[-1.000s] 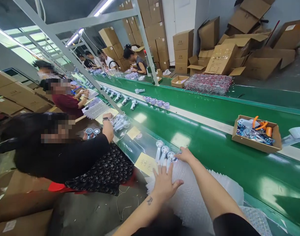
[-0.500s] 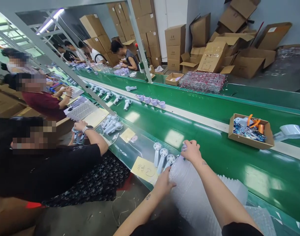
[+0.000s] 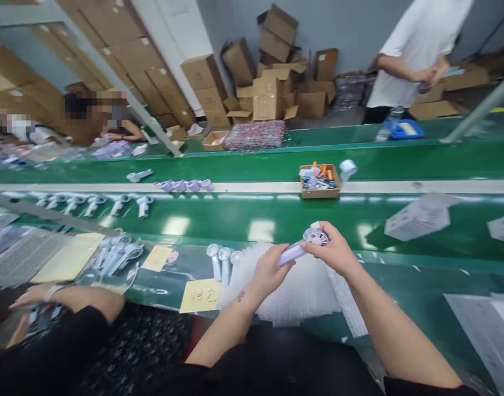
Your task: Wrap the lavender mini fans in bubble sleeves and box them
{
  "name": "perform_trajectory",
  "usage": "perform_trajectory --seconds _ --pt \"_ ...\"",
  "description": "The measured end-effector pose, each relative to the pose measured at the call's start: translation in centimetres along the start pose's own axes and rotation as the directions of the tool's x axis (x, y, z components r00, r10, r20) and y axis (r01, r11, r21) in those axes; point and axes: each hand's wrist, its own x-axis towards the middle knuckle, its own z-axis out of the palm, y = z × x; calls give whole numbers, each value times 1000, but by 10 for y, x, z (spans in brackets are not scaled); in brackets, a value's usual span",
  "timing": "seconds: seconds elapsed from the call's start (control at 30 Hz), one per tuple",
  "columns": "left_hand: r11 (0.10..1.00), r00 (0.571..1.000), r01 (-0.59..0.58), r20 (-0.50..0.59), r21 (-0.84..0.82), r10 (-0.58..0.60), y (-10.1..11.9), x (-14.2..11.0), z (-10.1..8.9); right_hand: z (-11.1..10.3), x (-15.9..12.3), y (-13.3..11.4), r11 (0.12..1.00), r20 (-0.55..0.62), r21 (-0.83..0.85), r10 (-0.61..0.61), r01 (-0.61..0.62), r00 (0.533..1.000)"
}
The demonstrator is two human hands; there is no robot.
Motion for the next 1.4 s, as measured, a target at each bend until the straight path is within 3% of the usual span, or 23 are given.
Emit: perform_trajectory --seconds 0.07,0.13,0.17,0.23,0.27,0.3,0.33,0.4,0.47,0.53,0.6,0.77,0.87,0.97,1.03,1.1,1.17,1.27,1.4 --pt "983 994 89 74 -162 -78 24 7 38 -37 -24 18 936 6 331 126 -121 992" --pt "897 960 254 205 -362 -190 49 8 83 -67 -48 40 812 30 562 170 -157 985" --pt "824 926 341 313 -453 -211 61 6 108 -79 -59 53 762 48 621 198 -185 979" --pt "674 823 484 553 -558 -133 79 -1 156 -100 -79 81 705 37 667 292 -241 956" --pt "640 764 532 640 -555 -80 83 -5 179 -109 -88 95 690 -18 682 349 -244 937" --pt "660 716 549 696 -512 -55 85 -11 198 -120 -97 108 684 -96 695 395 -223 913" --pt "739 689 521 721 -427 -69 83 -16 215 -131 -105 121 685 -177 703 428 -191 886" --pt "945 699 312 698 -100 -157 73 -28 239 -156 -124 141 702 -264 693 458 -164 849" --pt "975 720 45 669 218 -183 59 -39 253 -181 -146 155 721 -241 660 470 -212 849" --pt "943 709 -88 685 321 -167 49 -47 259 -201 -167 163 725 -188 634 481 -268 857" --pt "946 706 -104 693 306 -147 47 -48 261 -211 -186 168 695 -107 637 508 -333 855" --pt "956 771 -90 627 280 -112 64 -32 258 -194 -201 171 536 225 645 548 -545 806" --pt "998 783 24 620 53 -52 72 -22 251 -177 -191 170 526 346 633 465 -568 815" --pt "954 828 270 538 -129 -161 76 -19 241 -170 -182 172 566 362 599 440 -567 822" --pt "935 870 303 454 -183 -193 81 -20 234 -170 -180 173 587 352 554 477 -590 805" --pt "969 928 141 367 -201 -59 87 -23 228 -171 -181 174 577 341 541 515 -612 787" --pt "982 943 -125 291 -140 162 89 -29 223 -172 -183 172 556 329 567 523 -607 786" --pt "919 896 -391 245 42 370 85 -42 216 -169 -188 167 542 293 614 519 -574 803" --pt "847 842 -508 297 157 450 84 -55 213 -159 -192 160 521 217 647 574 -557 790"
